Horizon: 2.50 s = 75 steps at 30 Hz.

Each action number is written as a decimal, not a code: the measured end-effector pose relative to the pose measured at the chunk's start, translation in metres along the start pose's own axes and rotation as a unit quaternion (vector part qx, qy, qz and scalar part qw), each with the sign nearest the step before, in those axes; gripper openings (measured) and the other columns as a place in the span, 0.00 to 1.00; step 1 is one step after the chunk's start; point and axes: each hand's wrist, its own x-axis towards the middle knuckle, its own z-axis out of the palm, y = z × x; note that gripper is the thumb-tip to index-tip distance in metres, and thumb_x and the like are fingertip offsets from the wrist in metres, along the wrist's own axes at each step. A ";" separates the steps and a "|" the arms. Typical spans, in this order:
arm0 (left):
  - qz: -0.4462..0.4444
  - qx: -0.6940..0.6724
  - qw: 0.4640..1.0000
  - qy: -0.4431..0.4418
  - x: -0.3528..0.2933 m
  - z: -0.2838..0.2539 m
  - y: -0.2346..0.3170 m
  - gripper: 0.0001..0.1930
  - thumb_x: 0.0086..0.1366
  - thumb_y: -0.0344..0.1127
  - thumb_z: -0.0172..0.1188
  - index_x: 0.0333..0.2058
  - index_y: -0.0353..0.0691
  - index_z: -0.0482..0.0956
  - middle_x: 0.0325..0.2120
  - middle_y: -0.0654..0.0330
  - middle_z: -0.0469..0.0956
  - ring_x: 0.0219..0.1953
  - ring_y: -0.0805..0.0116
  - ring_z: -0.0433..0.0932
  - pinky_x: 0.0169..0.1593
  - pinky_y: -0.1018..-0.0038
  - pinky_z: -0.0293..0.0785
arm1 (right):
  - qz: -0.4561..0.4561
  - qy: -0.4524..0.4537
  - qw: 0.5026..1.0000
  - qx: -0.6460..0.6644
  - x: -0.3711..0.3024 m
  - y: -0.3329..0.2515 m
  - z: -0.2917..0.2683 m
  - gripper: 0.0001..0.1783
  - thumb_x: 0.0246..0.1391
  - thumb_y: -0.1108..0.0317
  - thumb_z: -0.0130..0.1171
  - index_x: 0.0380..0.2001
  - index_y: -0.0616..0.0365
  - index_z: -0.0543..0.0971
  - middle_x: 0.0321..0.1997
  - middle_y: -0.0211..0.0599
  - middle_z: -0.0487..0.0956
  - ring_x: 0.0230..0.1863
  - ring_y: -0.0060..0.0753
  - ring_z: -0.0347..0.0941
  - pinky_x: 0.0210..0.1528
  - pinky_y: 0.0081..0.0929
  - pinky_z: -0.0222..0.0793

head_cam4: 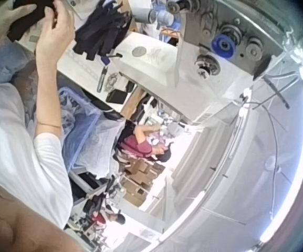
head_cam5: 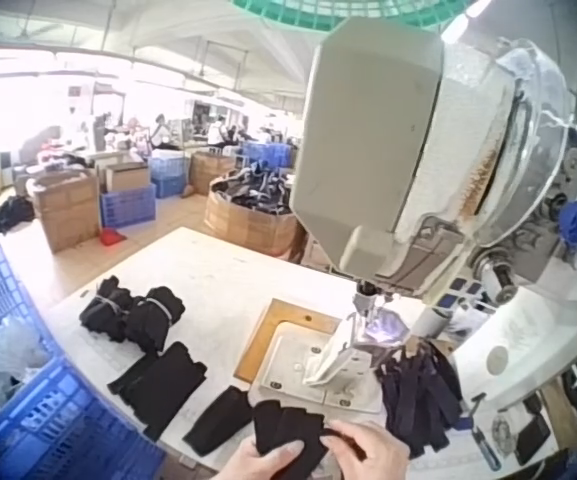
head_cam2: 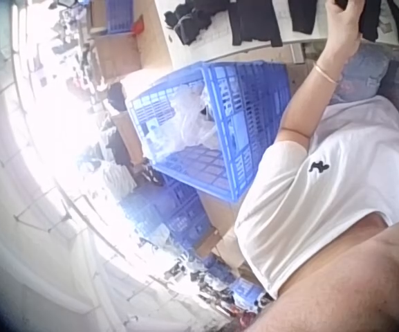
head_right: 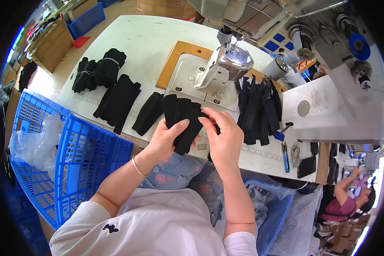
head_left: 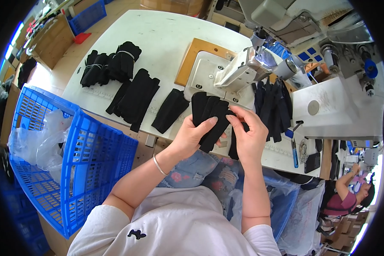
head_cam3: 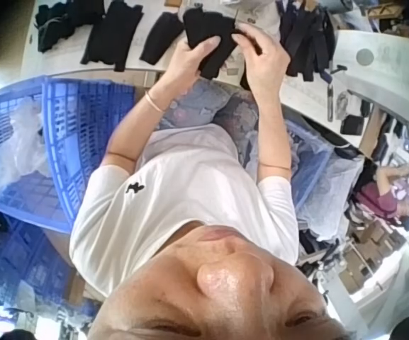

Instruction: Checking and stacking black fabric shoe components at a workstation.

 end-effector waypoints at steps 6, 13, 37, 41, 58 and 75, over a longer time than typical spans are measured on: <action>0.001 0.031 1.000 -0.004 0.000 -0.003 -0.004 0.14 0.70 0.36 0.54 0.48 0.32 0.74 0.35 0.55 0.80 0.32 0.66 0.83 0.32 0.71 0.82 | 0.055 0.008 0.998 0.017 -0.002 0.000 0.000 0.10 0.48 0.77 0.67 0.37 0.63 0.81 0.30 0.38 0.80 0.32 0.29 0.79 0.35 0.24 0.71; 0.010 0.029 1.000 -0.002 0.001 -0.001 0.001 0.15 0.70 0.36 0.54 0.49 0.32 0.74 0.38 0.52 0.81 0.35 0.64 0.82 0.36 0.69 0.82 | 0.101 -0.003 0.957 0.273 0.002 0.017 -0.035 0.05 0.55 0.78 0.60 0.35 0.62 0.75 0.34 0.34 0.81 0.33 0.18 0.77 0.38 0.20 0.76; 0.025 0.021 0.999 0.015 0.004 0.002 -0.003 0.12 0.68 0.32 0.57 0.46 0.33 0.76 0.37 0.59 0.80 0.35 0.70 0.81 0.33 0.73 0.82 | -0.123 0.021 0.988 -0.095 -0.003 0.013 0.009 0.16 0.45 0.76 0.68 0.40 0.55 0.80 0.36 0.33 0.78 0.36 0.35 0.76 0.37 0.32 0.71; 0.031 0.019 0.999 0.009 0.004 0.003 -0.002 0.12 0.68 0.33 0.58 0.46 0.33 0.77 0.35 0.59 0.80 0.34 0.70 0.81 0.32 0.73 0.82 | -0.033 -0.002 0.999 -0.041 -0.002 0.008 0.010 0.13 0.45 0.77 0.68 0.36 0.56 0.79 0.36 0.33 0.78 0.37 0.33 0.76 0.37 0.30 0.71; -0.027 -0.017 0.999 0.032 0.008 0.003 0.007 0.15 0.70 0.39 0.53 0.47 0.32 0.73 0.36 0.51 0.80 0.34 0.64 0.82 0.33 0.69 0.81 | -0.047 0.089 0.993 0.069 -0.008 0.018 -0.006 0.09 0.50 0.80 0.65 0.34 0.61 0.76 0.39 0.37 0.80 0.34 0.25 0.78 0.35 0.25 0.75; -0.002 0.029 1.000 -0.006 0.007 0.001 -0.001 0.15 0.68 0.37 0.59 0.49 0.34 0.76 0.40 0.58 0.80 0.38 0.66 0.81 0.36 0.69 0.82 | -0.024 -0.011 0.999 -0.021 0.001 0.010 -0.010 0.18 0.48 0.73 0.67 0.44 0.57 0.80 0.39 0.39 0.80 0.41 0.39 0.78 0.44 0.31 0.72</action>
